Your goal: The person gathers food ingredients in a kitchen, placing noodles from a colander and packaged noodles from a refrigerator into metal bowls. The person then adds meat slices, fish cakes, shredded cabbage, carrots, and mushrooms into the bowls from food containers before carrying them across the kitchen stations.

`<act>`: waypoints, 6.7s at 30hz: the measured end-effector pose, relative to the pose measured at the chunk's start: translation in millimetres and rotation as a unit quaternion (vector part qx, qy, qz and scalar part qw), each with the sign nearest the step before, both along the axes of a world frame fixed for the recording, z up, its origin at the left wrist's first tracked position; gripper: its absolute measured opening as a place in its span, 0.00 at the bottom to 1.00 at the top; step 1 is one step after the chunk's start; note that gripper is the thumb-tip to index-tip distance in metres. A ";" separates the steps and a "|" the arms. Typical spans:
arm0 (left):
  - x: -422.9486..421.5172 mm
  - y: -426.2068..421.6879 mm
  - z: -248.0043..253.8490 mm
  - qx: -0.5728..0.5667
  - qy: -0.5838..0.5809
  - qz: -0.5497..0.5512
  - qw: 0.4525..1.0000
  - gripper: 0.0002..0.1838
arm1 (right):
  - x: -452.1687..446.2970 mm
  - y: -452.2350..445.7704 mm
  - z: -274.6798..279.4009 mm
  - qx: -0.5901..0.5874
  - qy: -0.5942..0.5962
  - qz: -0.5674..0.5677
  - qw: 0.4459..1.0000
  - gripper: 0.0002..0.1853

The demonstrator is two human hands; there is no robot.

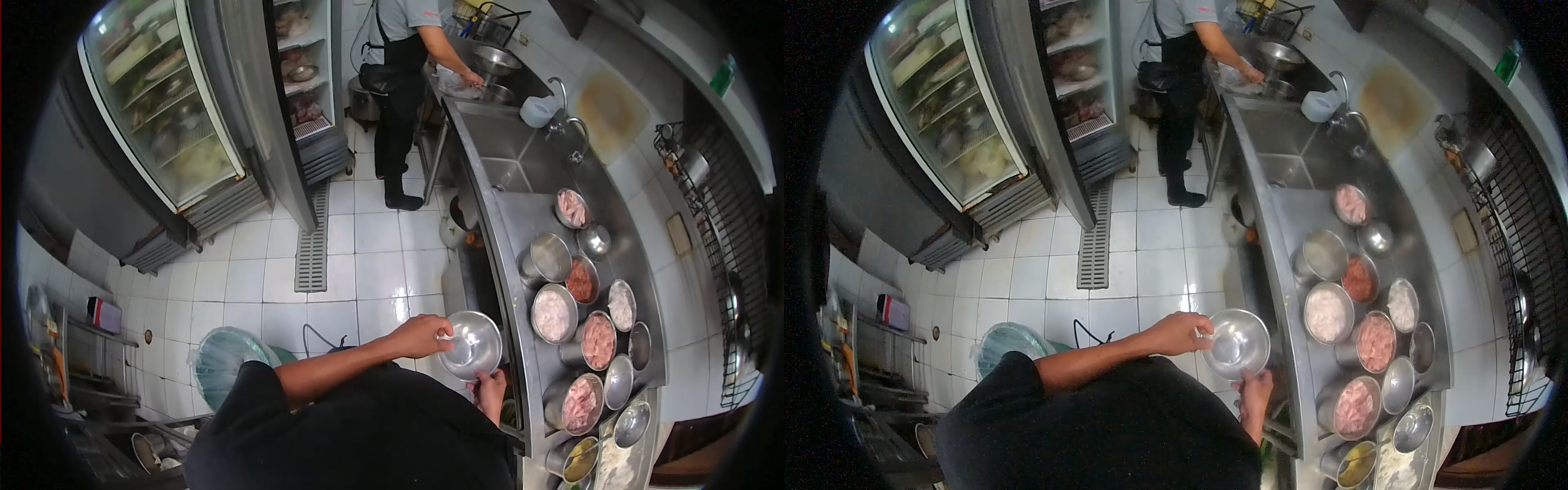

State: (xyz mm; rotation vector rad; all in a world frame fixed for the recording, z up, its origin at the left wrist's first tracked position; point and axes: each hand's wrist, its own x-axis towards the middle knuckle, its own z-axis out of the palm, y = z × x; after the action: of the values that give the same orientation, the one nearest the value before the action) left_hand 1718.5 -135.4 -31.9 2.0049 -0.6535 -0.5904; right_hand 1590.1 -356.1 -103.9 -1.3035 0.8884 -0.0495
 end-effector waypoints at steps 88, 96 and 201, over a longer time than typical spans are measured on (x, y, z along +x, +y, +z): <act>76.4 148.1 -39.9 0.032 0.125 0.213 0.969 0.30 | 118.7 124.6 11.2 0.008 0.003 0.132 0.991 0.16; 84.1 192.2 -41.8 -0.123 0.226 0.329 0.909 0.13 | 158.0 167.3 10.3 0.023 -0.014 0.200 0.979 0.14; 411.1 546.8 -0.9 -0.314 0.214 0.485 0.788 0.09 | 717.6 511.4 112.5 -0.344 -0.426 -0.031 0.836 0.30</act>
State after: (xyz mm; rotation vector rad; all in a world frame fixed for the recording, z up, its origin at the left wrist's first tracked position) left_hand 2129.6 411.4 -32.8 1.2369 0.4484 -0.1227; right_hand 2307.7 155.2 8.6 -1.6765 0.1044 -1.0096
